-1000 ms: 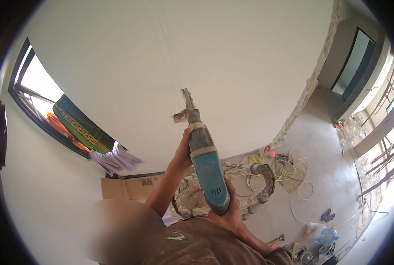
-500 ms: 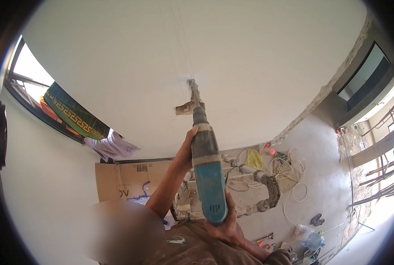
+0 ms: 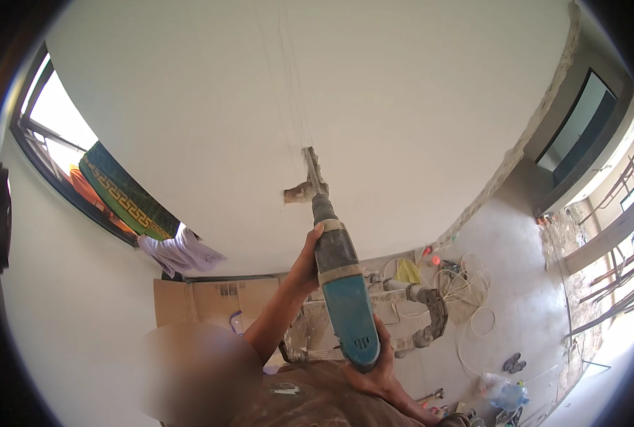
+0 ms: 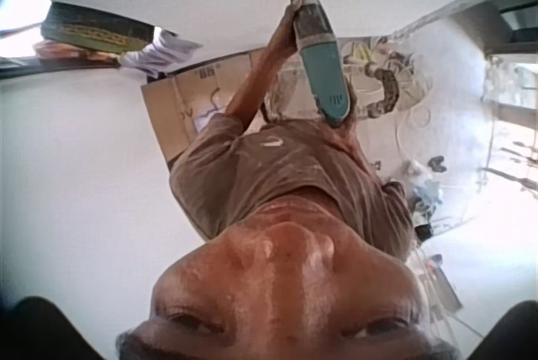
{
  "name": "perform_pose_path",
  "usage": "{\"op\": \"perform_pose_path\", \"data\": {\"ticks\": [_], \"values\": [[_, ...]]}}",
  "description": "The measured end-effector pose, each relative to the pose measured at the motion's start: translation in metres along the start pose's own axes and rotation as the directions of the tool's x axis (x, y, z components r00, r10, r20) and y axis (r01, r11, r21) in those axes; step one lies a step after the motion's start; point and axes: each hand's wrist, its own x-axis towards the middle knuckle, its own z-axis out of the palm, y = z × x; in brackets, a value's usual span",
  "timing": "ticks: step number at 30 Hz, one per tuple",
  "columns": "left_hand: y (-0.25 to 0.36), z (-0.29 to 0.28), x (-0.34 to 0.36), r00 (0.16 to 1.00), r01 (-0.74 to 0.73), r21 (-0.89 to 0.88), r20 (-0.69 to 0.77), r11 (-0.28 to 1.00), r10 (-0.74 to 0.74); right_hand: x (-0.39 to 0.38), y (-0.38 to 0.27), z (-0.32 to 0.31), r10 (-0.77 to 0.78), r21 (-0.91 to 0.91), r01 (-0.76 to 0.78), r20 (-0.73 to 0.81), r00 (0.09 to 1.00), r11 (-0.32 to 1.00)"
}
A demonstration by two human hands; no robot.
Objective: The person uses a rotary hammer to drill and chisel a channel into a white wall.
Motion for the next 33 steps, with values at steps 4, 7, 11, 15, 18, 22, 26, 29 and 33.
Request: {"op": "perform_pose_path", "data": {"ticks": [4,7,11,15,18,22,26,29,33], "values": [[0.007,0.006,-0.009,1.000,-0.021,-0.007,0.017,1.000,0.021,-0.002,0.000,0.002,-0.064,-0.003,0.064,-0.031,0.997,0.998],[0.020,0.004,0.002,1.000,-0.005,-0.057,0.021,0.998,0.006,0.012,-0.015,0.008,-0.066,0.011,0.065,0.039,0.997,0.998],[0.030,0.016,0.000,0.998,0.004,-0.056,0.061,0.998,0.000,0.029,-0.054,0.016,-0.062,0.018,0.062,0.006,0.998,0.998],[0.036,0.028,0.004,0.999,0.007,-0.113,0.045,0.994,-0.002,0.043,-0.089,0.010,-0.030,-0.190,0.044,0.075,0.997,0.981],[0.040,0.033,0.007,1.000,0.005,-0.127,0.018,0.992,-0.003,0.047,-0.096,0.005,0.002,-0.240,0.017,0.077,0.997,0.971],[0.047,0.039,0.005,1.000,0.013,-0.131,0.027,0.991,-0.009,0.054,-0.101,0.002,-0.042,-0.314,0.076,0.113,0.993,0.946],[0.049,0.038,0.004,0.999,0.028,-0.135,0.041,0.990,-0.023,0.048,-0.099,0.002,0.028,-0.426,0.023,0.114,0.993,0.905],[0.050,0.037,0.005,0.999,0.023,-0.121,0.038,0.992,-0.018,0.051,-0.105,0.003,0.036,-0.461,0.029,0.130,0.991,0.887],[0.055,0.043,0.008,0.999,0.015,-0.125,0.038,0.992,-0.010,0.054,-0.101,0.003,0.001,-0.420,0.056,0.136,0.991,0.906]]}}
